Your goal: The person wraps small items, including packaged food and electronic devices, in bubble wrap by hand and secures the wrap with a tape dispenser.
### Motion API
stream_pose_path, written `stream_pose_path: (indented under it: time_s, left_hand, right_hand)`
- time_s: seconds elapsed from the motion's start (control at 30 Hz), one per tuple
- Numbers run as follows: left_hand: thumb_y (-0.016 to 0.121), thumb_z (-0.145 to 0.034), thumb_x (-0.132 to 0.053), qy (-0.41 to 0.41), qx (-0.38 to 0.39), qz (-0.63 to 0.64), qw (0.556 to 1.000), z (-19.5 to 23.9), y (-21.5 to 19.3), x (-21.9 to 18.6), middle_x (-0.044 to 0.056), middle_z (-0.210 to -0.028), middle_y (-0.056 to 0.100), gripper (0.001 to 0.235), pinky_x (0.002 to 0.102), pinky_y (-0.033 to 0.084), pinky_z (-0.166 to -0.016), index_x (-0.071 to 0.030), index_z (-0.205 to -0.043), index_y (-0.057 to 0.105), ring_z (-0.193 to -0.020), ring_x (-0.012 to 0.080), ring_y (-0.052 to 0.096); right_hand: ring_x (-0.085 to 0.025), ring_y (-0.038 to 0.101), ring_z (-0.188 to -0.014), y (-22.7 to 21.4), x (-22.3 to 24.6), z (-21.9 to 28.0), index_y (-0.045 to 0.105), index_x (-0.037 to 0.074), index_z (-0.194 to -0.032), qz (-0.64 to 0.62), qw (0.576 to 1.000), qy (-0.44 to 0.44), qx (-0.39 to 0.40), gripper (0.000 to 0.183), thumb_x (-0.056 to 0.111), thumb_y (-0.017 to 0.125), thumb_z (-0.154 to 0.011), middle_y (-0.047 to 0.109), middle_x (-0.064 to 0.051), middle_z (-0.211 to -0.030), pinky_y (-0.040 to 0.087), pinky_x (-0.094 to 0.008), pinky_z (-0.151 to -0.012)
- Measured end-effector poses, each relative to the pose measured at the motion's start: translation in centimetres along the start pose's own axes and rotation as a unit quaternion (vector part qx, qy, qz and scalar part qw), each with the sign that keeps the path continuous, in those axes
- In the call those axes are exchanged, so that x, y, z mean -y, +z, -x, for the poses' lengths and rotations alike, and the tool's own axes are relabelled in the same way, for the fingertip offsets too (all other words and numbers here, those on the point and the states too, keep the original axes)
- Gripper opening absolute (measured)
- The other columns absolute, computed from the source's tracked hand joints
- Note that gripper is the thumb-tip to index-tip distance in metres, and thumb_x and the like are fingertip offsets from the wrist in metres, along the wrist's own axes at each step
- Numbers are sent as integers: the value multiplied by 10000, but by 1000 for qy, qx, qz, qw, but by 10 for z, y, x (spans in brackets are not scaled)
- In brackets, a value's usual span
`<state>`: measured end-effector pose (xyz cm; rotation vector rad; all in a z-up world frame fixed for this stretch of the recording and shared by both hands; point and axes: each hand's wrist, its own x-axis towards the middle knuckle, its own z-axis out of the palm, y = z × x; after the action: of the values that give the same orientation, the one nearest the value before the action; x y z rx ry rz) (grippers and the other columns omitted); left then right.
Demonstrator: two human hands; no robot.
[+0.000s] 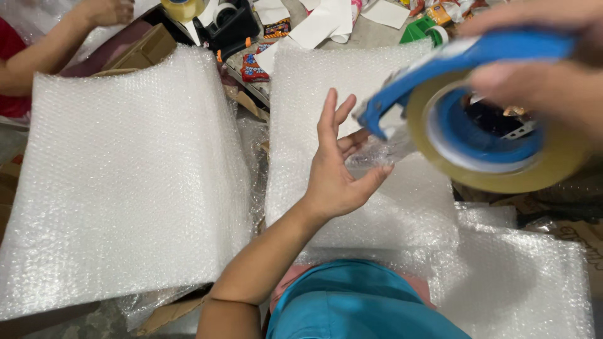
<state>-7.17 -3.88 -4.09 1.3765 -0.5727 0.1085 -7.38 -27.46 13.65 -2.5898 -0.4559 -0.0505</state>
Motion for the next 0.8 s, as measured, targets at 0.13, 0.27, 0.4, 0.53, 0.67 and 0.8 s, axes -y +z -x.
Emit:
stream_pose_path:
  time_s: [0.13, 0.27, 0.4, 0.53, 0.67, 0.8]
  left_hand:
    - [775, -880, -99, 16, -19, -128, 991, 6, 9, 10, 240, -1520, 582, 819, 305, 624, -1004, -73, -1602, 390, -1206, 226, 738]
    - [732, -892, -51, 14, -36, -146, 988, -17, -7, 32, 249, -1514, 579, 369, 212, 629, -694, -91, -1259, 744, -933, 112, 788]
    - [741, -882, -9, -25, -97, -71, 992, -42, -45, 34, 213, -1539, 552, 278, 175, 525, -639, -59, -1153, 775, -696, 12, 600]
    - [747, -889, 1, -49, -79, -36, 995, -45, -41, 35, 196, -1558, 554, 272, 170, 533, -711, -42, -1155, 781, -756, -12, 592]
    - [741, -829, 37, -52, -58, -66, 995, -40, -28, 27, 203, -1546, 559, 330, 178, 508, -694, -30, -1150, 781, -753, 0, 559]
    - [677, -908, -19, -141, -101, -53, 983, -50, -39, 7, 169, -1587, 453, 404, 176, 594, -719, -125, -1292, 606, -805, 23, 658]
  right_hand:
    - [-199, 804, -852, 6, 11, 7, 697, 121, -1341, 53, 990, 118, 47, 512, 384, 745, -904, 818, -133, -953, 647, -367, -817]
    - [-182, 792, -832, 6, -17, 22, 688, 177, -1359, 70, 983, 148, 84, 562, 442, 758, -869, 812, -103, -952, 652, -353, -792]
    - [-169, 768, -825, 3, -29, 31, 666, 227, -1394, 72, 991, 89, 64, 620, 472, 757, -831, 788, -75, -983, 649, -335, -770]
    - [-155, 744, -818, 21, 5, 41, 645, 277, -1428, 165, 975, 119, 85, 682, 502, 756, -794, 764, -46, -1014, 647, -318, -747]
    - [-202, 732, -793, 53, 47, 37, 499, 400, -1515, 396, 875, 133, 245, 698, 568, 668, -859, 653, -45, -1091, 625, -341, -731]
    - [-246, 713, -824, 69, 54, 36, 672, 273, -1108, 426, 861, -187, 205, 343, 433, 659, -806, 627, -42, -1042, 589, -430, -721]
